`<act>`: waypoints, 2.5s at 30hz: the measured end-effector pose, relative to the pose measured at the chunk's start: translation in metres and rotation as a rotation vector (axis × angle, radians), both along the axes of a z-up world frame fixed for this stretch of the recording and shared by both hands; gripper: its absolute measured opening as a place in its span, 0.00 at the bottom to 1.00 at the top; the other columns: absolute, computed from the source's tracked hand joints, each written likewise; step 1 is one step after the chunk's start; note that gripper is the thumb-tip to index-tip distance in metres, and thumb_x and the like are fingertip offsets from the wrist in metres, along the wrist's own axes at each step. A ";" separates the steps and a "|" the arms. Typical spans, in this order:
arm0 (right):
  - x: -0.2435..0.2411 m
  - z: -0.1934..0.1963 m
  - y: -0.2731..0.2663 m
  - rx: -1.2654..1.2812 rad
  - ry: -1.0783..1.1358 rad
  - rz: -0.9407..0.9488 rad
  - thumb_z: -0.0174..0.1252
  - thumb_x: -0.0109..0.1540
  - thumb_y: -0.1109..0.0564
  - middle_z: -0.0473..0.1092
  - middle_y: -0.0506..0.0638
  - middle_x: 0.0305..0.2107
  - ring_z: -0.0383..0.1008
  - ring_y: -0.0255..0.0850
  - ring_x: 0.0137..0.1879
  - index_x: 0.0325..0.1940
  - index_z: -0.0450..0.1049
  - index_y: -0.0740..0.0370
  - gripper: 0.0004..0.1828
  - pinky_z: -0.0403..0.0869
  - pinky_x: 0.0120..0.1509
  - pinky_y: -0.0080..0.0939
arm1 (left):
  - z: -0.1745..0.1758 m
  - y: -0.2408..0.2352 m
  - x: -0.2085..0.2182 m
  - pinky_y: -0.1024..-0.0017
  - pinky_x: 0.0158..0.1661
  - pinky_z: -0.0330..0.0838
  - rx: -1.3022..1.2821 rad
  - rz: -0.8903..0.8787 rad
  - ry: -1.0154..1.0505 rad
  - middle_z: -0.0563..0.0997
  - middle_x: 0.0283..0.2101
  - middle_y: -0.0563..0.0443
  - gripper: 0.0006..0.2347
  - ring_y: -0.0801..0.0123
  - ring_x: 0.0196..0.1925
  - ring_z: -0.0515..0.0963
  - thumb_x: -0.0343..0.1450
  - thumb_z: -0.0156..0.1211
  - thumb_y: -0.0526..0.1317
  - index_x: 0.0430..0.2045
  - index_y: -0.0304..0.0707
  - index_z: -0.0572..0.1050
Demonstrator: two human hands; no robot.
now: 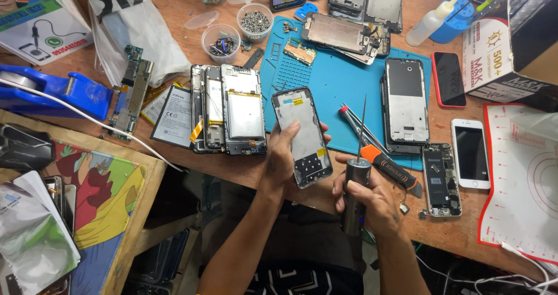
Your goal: The person disassembles a smartphone using a screwdriver and tweezers, removes the battery, and manipulates internal components on a cluttered workbench. The person then reassembles the device and places it back on the table.
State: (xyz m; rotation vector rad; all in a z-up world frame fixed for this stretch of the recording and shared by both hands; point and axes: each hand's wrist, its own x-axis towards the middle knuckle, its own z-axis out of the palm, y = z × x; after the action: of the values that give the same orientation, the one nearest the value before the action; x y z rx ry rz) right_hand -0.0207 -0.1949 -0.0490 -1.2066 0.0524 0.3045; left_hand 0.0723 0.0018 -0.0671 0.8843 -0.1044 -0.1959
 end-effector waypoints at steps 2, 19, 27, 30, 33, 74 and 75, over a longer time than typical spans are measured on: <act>-0.002 0.003 0.001 0.075 -0.008 0.000 0.54 0.62 0.57 0.73 0.58 0.35 0.76 0.41 0.35 0.74 0.54 0.75 0.38 0.76 0.41 0.38 | -0.006 0.000 -0.002 0.61 0.42 0.82 -0.051 0.003 0.061 0.80 0.42 0.34 0.26 0.55 0.42 0.84 0.80 0.34 0.52 0.50 0.20 0.70; -0.025 0.064 0.020 -1.036 0.233 0.136 0.58 0.61 0.43 0.70 0.54 0.18 0.70 0.40 0.21 0.77 0.62 0.51 0.40 0.69 0.27 0.43 | -0.014 -0.001 -0.006 0.62 0.44 0.81 -0.208 0.015 0.130 0.79 0.43 0.36 0.30 0.56 0.43 0.83 0.80 0.26 0.58 0.52 0.24 0.69; -0.021 0.070 0.034 -1.192 0.000 0.112 0.55 0.61 0.43 0.73 0.52 0.18 0.74 0.38 0.23 0.72 0.60 0.59 0.38 0.72 0.30 0.41 | -0.016 -0.003 -0.007 0.63 0.41 0.83 -0.124 0.046 0.119 0.79 0.42 0.36 0.30 0.57 0.42 0.84 0.79 0.26 0.59 0.50 0.25 0.69; -0.020 0.065 0.037 -1.216 0.074 0.098 0.54 0.61 0.43 0.72 0.53 0.18 0.72 0.38 0.20 0.76 0.60 0.56 0.40 0.70 0.28 0.42 | -0.015 -0.002 -0.008 0.63 0.41 0.83 -0.139 0.049 0.124 0.79 0.42 0.36 0.30 0.57 0.42 0.83 0.80 0.26 0.58 0.50 0.25 0.69; -0.019 0.064 0.038 -1.239 0.127 0.113 0.55 0.61 0.43 0.70 0.56 0.17 0.69 0.38 0.19 0.77 0.59 0.54 0.40 0.67 0.26 0.43 | -0.013 -0.002 -0.009 0.64 0.41 0.83 -0.116 0.051 0.135 0.79 0.42 0.37 0.30 0.58 0.43 0.84 0.79 0.25 0.58 0.51 0.26 0.69; -0.006 0.063 0.050 -1.285 0.060 0.129 0.52 0.62 0.43 0.69 0.53 0.16 0.73 0.42 0.22 0.77 0.57 0.60 0.41 0.72 0.30 0.48 | 0.011 0.000 -0.023 0.69 0.40 0.81 0.223 0.127 -0.005 0.75 0.40 0.44 0.29 0.66 0.41 0.80 0.77 0.26 0.62 0.52 0.31 0.64; -0.005 0.063 0.051 -1.274 0.053 0.130 0.52 0.62 0.43 0.69 0.53 0.16 0.74 0.42 0.22 0.77 0.57 0.61 0.41 0.72 0.30 0.47 | 0.014 -0.001 -0.023 0.69 0.40 0.81 0.253 0.136 -0.027 0.75 0.40 0.45 0.29 0.66 0.41 0.80 0.77 0.26 0.62 0.52 0.32 0.63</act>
State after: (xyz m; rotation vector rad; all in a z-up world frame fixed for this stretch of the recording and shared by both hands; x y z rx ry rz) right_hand -0.0260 -0.1442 0.0139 -2.4712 0.2393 0.4312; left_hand 0.0490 0.0012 -0.0533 1.1422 -0.0446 -0.0710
